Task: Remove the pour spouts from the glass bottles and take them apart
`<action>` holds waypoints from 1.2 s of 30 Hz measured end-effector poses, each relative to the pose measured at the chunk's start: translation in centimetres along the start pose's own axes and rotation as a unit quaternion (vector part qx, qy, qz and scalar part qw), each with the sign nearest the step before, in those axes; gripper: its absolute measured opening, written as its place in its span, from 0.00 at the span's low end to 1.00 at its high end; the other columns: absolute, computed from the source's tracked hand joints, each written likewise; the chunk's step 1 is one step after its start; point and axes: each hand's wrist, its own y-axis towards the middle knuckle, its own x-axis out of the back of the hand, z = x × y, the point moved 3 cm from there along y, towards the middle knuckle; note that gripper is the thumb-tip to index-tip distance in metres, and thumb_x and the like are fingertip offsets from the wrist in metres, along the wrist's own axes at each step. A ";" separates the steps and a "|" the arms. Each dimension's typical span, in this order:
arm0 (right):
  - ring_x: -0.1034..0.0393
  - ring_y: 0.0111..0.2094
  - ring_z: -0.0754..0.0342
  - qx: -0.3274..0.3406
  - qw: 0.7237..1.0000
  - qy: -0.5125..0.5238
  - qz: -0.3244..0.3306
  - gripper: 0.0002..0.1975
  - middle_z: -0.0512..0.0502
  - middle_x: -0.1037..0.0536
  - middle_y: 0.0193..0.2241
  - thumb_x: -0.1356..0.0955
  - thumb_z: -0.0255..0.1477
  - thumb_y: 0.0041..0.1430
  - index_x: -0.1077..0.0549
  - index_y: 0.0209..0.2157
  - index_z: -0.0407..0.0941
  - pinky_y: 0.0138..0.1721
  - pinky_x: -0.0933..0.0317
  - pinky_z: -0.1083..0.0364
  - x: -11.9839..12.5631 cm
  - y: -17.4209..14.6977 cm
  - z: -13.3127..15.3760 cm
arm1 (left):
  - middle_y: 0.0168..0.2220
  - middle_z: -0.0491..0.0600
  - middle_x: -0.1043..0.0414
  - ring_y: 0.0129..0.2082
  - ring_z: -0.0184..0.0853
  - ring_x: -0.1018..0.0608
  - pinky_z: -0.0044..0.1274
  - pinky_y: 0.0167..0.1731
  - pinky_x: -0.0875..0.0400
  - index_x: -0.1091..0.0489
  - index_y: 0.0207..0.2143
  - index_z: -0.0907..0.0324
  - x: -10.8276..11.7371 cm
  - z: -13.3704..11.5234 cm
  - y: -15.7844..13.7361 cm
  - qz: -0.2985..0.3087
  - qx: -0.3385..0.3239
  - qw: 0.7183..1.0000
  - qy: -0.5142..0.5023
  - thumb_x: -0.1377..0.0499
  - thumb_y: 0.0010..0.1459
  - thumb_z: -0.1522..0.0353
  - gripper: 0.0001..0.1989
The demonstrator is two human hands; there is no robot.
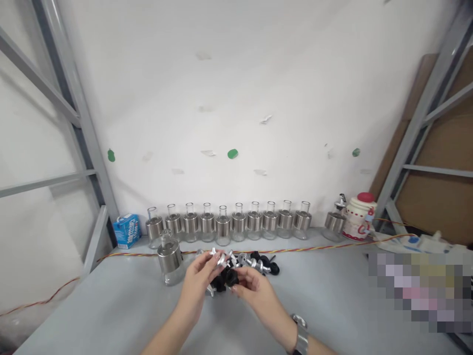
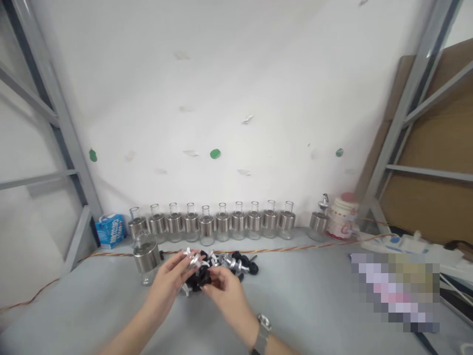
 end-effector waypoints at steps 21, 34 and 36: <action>0.32 0.31 0.52 0.070 0.982 -0.167 -0.058 0.10 0.47 0.26 0.28 0.33 0.30 0.49 0.33 0.34 0.43 0.34 0.40 0.53 0.9 -0.8 0.8 | 0.49 0.48 0.32 0.46 0.38 0.29 0.29 0.48 0.36 0.35 0.49 0.56 -1.2 1.4 -2.0 0.074 -0.037 0.979 0.187 0.40 0.47 0.65 0.24; 0.36 0.29 0.56 0.103 0.968 -0.229 -0.006 0.08 0.50 0.32 0.26 0.33 0.33 0.51 0.38 0.29 0.45 0.32 0.41 0.56 0.2 -1.5 1.8 | 0.44 0.49 0.29 0.46 0.38 0.30 0.30 0.48 0.38 0.30 0.41 0.56 -0.5 0.8 -1.8 0.011 -0.085 0.961 0.262 0.48 0.53 0.62 0.15; 0.37 0.27 0.56 0.087 0.970 -0.228 0.006 0.10 0.52 0.33 0.25 0.32 0.33 0.49 0.38 0.29 0.45 0.31 0.42 0.57 0.3 -1.3 1.7 | 0.45 0.49 0.30 0.46 0.38 0.30 0.30 0.48 0.39 0.31 0.41 0.56 -0.5 0.9 -1.9 0.012 -0.087 0.956 0.281 0.49 0.54 0.61 0.15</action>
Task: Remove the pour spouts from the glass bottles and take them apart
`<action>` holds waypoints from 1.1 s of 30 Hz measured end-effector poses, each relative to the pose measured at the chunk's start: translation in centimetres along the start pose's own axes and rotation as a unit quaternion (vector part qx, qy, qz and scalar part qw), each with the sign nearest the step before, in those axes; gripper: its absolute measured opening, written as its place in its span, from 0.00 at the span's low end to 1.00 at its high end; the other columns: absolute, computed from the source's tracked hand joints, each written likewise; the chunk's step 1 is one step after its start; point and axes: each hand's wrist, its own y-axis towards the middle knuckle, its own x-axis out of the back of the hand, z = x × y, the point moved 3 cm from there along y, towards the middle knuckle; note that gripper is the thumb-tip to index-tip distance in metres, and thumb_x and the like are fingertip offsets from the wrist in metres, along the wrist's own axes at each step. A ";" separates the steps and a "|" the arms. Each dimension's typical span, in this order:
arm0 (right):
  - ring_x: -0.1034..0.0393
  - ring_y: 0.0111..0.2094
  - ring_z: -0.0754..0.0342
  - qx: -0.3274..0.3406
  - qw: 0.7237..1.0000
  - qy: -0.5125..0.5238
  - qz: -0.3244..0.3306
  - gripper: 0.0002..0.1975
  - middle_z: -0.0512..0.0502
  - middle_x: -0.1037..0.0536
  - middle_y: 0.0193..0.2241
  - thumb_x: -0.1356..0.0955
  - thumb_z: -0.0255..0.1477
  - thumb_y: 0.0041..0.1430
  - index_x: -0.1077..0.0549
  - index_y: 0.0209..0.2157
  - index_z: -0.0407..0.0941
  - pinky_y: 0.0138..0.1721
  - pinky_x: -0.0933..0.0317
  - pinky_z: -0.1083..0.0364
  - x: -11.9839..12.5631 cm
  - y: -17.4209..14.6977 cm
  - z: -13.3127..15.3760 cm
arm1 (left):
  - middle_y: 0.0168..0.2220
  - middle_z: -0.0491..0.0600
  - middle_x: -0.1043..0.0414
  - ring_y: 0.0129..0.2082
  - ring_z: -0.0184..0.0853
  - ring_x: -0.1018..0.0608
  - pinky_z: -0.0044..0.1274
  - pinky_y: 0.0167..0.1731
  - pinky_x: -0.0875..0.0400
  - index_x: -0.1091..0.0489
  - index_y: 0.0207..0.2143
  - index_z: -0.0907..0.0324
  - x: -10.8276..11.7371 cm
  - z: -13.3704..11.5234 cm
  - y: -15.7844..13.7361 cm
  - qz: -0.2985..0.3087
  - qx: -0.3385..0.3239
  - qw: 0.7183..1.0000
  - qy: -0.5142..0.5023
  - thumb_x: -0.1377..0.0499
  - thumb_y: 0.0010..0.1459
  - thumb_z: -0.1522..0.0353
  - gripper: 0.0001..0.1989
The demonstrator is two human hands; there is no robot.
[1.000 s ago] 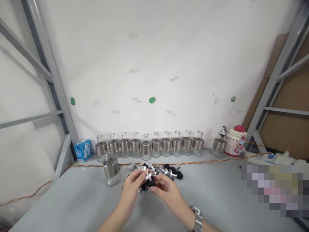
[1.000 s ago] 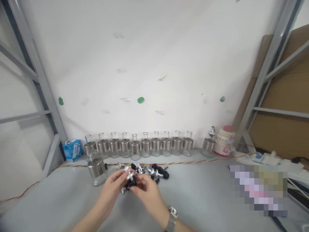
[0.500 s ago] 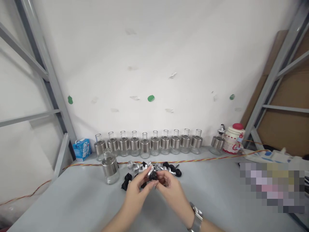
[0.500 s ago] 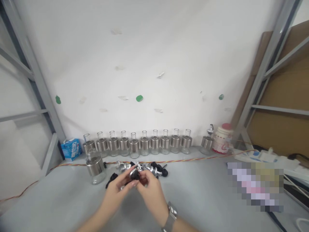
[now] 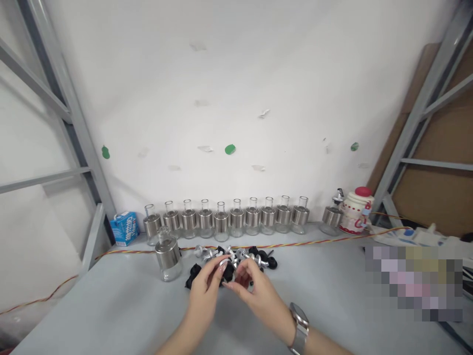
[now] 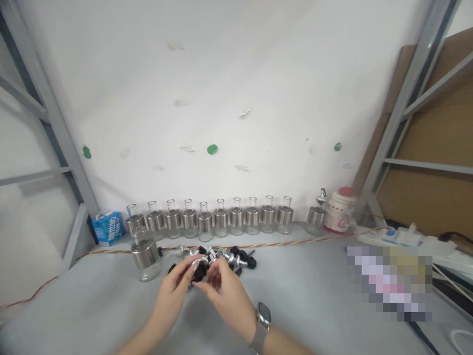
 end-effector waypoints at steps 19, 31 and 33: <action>0.50 0.19 0.62 -0.093 0.972 -0.003 0.216 0.15 0.57 0.41 0.16 0.28 0.38 0.38 0.32 0.23 0.42 0.20 0.56 0.61 0.8 0.5 -0.8 | 0.24 0.47 0.30 0.35 0.38 0.29 0.30 0.39 0.37 0.38 0.44 0.57 -0.2 0.2 -0.9 0.073 -0.162 0.945 0.274 0.53 0.57 0.65 0.13; 0.57 0.16 0.65 -0.195 0.936 0.194 0.220 0.02 0.57 0.37 0.13 0.33 0.21 0.36 0.30 0.19 0.41 0.18 0.66 0.60 0.6 0.5 0.2 | 0.27 0.46 0.31 0.25 0.31 0.29 0.20 0.27 0.38 0.38 0.33 0.56 -0.8 -0.5 -1.6 0.136 -0.078 0.980 0.125 0.56 0.59 0.62 0.11; 0.56 0.16 0.65 -0.198 0.933 0.218 0.209 0.04 0.56 0.34 0.14 0.35 0.20 0.36 0.30 0.19 0.41 0.18 0.66 0.60 0.6 0.5 0.1 | 0.26 0.45 0.32 0.25 0.30 0.29 0.20 0.27 0.38 0.39 0.32 0.57 -0.9 -0.4 -1.6 0.130 -0.077 0.982 0.110 0.55 0.59 0.63 0.10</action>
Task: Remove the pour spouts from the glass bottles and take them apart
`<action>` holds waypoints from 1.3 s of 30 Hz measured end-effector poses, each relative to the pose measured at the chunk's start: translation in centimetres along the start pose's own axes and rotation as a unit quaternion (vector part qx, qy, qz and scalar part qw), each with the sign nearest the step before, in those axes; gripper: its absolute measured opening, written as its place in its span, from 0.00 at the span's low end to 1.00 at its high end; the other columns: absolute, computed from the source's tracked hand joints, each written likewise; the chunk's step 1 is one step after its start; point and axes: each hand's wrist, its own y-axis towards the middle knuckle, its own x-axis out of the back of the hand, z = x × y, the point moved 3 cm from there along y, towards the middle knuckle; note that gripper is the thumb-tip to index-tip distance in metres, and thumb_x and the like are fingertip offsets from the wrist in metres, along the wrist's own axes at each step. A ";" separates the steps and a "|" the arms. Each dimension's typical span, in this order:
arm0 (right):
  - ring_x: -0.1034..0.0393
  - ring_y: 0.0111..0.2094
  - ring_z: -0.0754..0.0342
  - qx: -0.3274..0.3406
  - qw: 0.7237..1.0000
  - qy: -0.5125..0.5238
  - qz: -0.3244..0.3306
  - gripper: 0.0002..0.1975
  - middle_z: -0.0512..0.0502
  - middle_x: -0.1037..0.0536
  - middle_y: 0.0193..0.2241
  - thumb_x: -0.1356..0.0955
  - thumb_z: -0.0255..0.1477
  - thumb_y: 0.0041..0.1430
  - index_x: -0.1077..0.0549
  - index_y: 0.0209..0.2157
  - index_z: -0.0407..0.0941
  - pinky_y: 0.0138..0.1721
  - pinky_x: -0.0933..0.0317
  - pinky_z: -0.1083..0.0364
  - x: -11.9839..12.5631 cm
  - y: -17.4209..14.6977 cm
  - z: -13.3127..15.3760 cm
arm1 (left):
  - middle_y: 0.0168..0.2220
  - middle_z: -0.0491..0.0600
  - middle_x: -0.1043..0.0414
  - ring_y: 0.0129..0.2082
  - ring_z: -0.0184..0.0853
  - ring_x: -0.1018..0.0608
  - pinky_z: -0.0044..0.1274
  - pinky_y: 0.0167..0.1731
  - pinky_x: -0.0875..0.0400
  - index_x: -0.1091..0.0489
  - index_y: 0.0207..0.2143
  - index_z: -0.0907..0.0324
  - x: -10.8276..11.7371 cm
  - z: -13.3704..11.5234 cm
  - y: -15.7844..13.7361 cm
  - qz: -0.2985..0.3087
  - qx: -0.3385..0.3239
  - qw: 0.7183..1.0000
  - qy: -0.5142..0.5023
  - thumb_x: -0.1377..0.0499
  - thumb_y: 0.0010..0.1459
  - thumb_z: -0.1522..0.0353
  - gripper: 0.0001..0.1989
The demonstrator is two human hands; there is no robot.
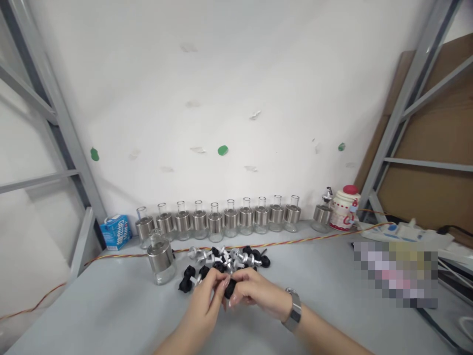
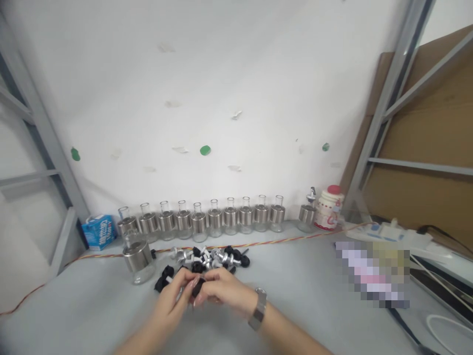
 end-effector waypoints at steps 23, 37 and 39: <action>0.55 0.15 0.66 0.005 0.999 0.031 -0.010 0.04 0.59 0.41 0.12 0.31 0.22 0.35 0.32 0.18 0.40 0.17 0.63 0.61 -0.6 0.4 -0.8 | 0.20 0.41 0.42 0.22 0.28 0.36 0.19 0.25 0.44 0.43 0.26 0.58 -0.2 -0.3 -0.5 -0.010 0.013 1.000 0.006 0.57 0.60 0.61 0.13; 0.49 0.20 0.65 0.061 0.994 -0.085 0.032 0.11 0.57 0.40 0.18 0.30 0.27 0.39 0.38 0.22 0.41 0.21 0.53 0.63 -0.5 0.2 0.0 | 0.30 0.46 0.33 0.34 0.34 0.30 0.23 0.35 0.39 0.43 0.39 0.56 0.4 -1.8 -0.4 0.024 0.038 0.999 -0.025 0.53 0.58 0.61 0.11; 0.49 0.21 0.64 0.076 0.989 -0.125 0.033 0.10 0.57 0.41 0.19 0.31 0.26 0.39 0.38 0.21 0.41 0.21 0.53 0.63 -0.2 0.2 0.0 | 0.31 0.47 0.33 0.35 0.34 0.31 0.24 0.36 0.39 0.41 0.38 0.57 0.3 -1.7 -0.4 0.047 0.018 0.999 -0.008 0.53 0.58 0.61 0.10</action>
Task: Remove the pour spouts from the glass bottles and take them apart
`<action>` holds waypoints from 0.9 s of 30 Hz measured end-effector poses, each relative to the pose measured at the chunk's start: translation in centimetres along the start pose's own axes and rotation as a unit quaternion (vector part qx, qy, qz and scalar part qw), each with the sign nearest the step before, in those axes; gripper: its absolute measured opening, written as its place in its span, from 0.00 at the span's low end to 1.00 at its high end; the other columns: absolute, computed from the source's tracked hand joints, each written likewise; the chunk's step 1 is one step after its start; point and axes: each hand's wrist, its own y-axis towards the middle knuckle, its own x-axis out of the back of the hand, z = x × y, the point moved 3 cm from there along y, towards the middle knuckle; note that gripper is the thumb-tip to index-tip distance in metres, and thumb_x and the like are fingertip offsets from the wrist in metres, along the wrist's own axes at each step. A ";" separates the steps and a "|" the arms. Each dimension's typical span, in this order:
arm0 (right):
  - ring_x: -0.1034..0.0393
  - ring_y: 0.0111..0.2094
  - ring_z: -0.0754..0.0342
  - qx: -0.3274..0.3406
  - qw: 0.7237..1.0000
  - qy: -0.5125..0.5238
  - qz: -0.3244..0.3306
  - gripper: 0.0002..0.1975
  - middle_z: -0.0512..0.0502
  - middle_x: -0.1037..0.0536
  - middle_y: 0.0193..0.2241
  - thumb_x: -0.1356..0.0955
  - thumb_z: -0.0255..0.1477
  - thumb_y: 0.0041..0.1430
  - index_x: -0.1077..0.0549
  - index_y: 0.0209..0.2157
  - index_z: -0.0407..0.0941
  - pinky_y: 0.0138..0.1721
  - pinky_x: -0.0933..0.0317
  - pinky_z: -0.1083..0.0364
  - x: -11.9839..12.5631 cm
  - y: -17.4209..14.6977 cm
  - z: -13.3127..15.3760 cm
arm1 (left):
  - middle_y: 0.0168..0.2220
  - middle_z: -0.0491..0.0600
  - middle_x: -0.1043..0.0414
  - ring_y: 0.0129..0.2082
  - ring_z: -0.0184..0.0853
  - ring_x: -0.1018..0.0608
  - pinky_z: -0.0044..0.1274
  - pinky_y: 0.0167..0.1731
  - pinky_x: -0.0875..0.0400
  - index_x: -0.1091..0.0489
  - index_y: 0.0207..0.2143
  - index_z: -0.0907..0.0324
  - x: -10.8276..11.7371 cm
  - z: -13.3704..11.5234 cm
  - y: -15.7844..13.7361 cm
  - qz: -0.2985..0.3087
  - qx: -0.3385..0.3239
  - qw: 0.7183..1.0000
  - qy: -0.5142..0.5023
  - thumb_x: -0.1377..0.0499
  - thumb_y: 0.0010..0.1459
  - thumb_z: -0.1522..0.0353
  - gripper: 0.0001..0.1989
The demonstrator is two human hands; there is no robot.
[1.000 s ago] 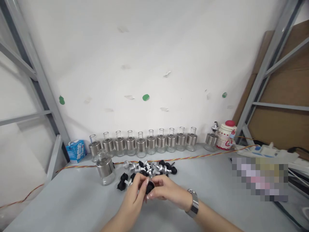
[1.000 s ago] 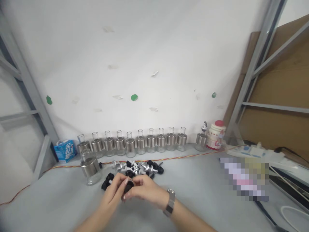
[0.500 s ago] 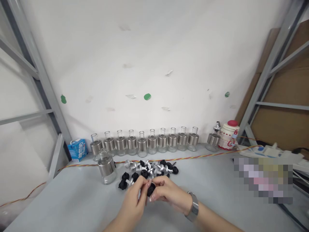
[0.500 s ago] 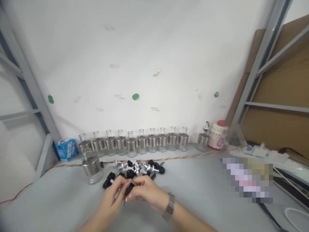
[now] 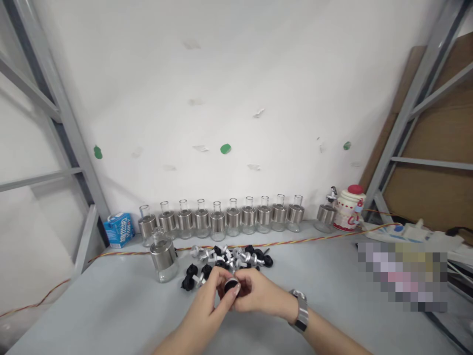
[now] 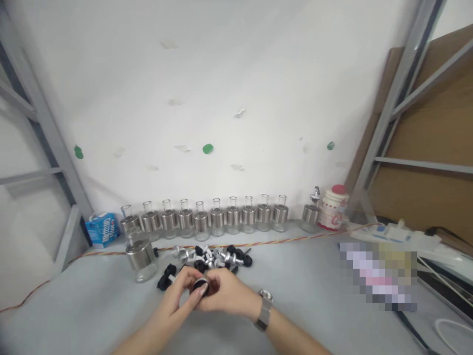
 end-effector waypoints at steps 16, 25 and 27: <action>0.51 0.20 0.63 0.019 0.973 -0.210 -0.095 0.07 0.57 0.43 0.16 0.33 0.26 0.42 0.37 0.19 0.41 0.19 0.57 0.63 0.1 -0.6 -0.1 | 0.35 0.48 0.32 0.37 0.33 0.31 0.24 0.37 0.40 0.41 0.35 0.57 -0.7 1.6 0.1 0.025 -0.021 0.999 -0.019 0.54 0.59 0.63 0.08; 0.43 0.25 0.61 0.044 0.998 0.019 0.026 0.11 0.53 0.34 0.24 0.31 0.31 0.45 0.31 0.30 0.40 0.28 0.46 0.61 -1.1 -0.2 1.2 | 0.23 0.42 0.38 0.22 0.27 0.36 0.17 0.19 0.44 0.41 0.33 0.57 -0.2 0.9 1.1 -0.055 0.066 0.976 -0.202 0.49 0.53 0.55 0.15; 0.43 0.23 0.63 0.029 0.997 0.058 0.032 0.11 0.54 0.34 0.23 0.30 0.32 0.44 0.31 0.28 0.39 0.26 0.47 0.61 -1.2 -0.1 0.9 | 0.23 0.41 0.39 0.22 0.27 0.37 0.18 0.20 0.44 0.41 0.34 0.57 -0.1 1.0 0.8 -0.081 0.077 0.974 -0.196 0.50 0.53 0.54 0.15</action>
